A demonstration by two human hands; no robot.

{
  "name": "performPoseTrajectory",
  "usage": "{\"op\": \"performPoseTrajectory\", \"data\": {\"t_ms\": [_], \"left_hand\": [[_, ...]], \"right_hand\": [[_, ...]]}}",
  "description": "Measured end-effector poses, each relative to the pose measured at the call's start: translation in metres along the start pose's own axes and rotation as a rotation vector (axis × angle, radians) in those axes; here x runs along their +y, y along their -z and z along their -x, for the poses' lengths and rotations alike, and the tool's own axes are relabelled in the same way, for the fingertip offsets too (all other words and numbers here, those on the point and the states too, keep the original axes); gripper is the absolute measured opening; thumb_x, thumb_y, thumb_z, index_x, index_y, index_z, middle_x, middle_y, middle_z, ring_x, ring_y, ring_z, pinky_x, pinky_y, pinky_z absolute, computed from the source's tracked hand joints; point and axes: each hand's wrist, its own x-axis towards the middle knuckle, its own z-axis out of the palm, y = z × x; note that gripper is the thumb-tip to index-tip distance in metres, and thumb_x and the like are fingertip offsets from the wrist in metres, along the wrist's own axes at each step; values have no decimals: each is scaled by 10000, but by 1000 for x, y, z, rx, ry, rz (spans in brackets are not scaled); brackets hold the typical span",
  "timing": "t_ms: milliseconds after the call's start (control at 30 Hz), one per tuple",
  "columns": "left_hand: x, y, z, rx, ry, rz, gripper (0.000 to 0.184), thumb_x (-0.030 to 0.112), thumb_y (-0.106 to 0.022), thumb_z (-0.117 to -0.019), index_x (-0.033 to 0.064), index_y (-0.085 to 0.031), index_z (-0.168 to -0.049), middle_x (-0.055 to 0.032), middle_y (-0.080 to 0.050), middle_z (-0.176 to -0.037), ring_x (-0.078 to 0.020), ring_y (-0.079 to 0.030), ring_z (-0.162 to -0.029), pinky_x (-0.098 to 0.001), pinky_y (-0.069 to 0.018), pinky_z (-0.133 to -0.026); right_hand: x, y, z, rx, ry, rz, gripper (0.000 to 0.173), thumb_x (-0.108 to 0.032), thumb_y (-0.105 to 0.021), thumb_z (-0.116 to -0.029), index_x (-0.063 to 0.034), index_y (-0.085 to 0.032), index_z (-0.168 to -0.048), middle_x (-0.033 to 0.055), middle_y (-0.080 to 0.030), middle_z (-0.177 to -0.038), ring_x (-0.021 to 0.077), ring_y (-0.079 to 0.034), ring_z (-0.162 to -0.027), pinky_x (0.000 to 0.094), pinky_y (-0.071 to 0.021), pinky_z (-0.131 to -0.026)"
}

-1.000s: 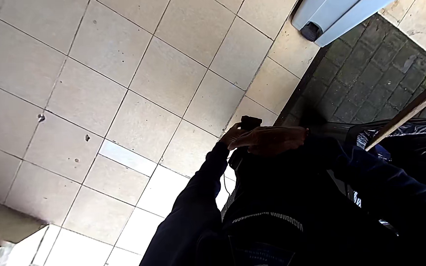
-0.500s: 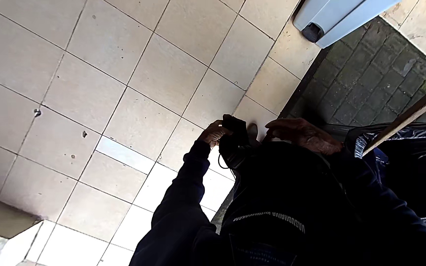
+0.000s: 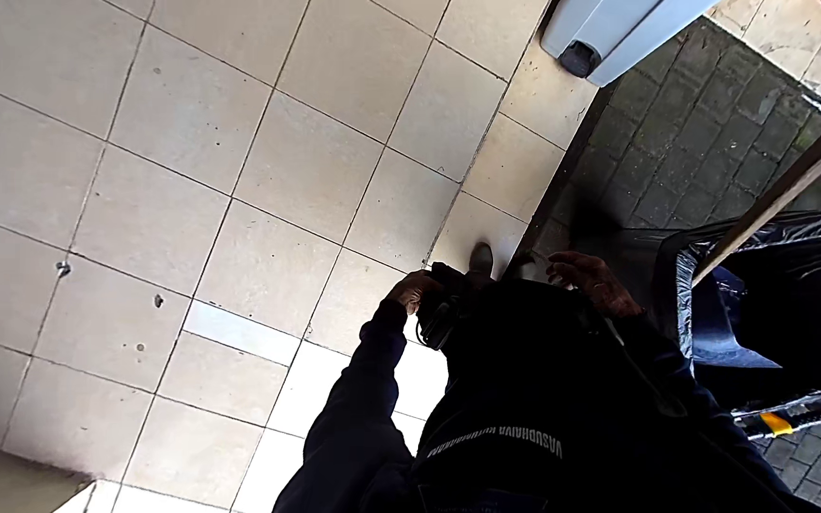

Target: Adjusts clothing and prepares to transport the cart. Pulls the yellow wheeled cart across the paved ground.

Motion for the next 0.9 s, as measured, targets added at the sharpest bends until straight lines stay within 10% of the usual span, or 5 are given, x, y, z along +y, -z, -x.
{"op": "performPoseTrajectory", "data": {"t_ms": [133,300,733,900], "left_hand": [[4,3,2,-43,-54,-166,357,154,-660,-983,16,-599,-1307,-136,-681,-1118,-183,-658,-964,-387,-549,-865],[35,6,-3,21,-49,-502,467,313,-616,-1041,60,-552,-1428,-241,-654,-1275,-393,-656,-1130,-612,-540,-891],[116,-46,-30,-214,-119,-1260,477,120,-568,-1042,49,-478,-1505,-261,-668,-1212,-381,-669,-1019,-567,-536,-852],[143,-79,-48,-158,-290,-1173,502,121,-476,-1071,28,-397,-1557,-284,-629,-1303,-389,-662,-1043,-554,-534,-852]], "right_hand": [[49,2,-7,103,-111,7,333,-180,-525,-1073,15,-618,-1326,114,-725,-1083,146,-715,-893,313,-598,-777],[105,9,4,225,-284,-37,359,-205,-518,-1070,17,-610,-1337,179,-711,-1114,237,-705,-929,415,-571,-869],[215,-6,120,924,-377,-799,336,-193,-498,-1077,16,-589,-1323,159,-717,-1086,230,-713,-892,398,-589,-756],[256,-12,159,1195,-375,-1005,329,-172,-491,-1080,19,-579,-1333,170,-714,-1072,238,-714,-875,399,-587,-718]]}}
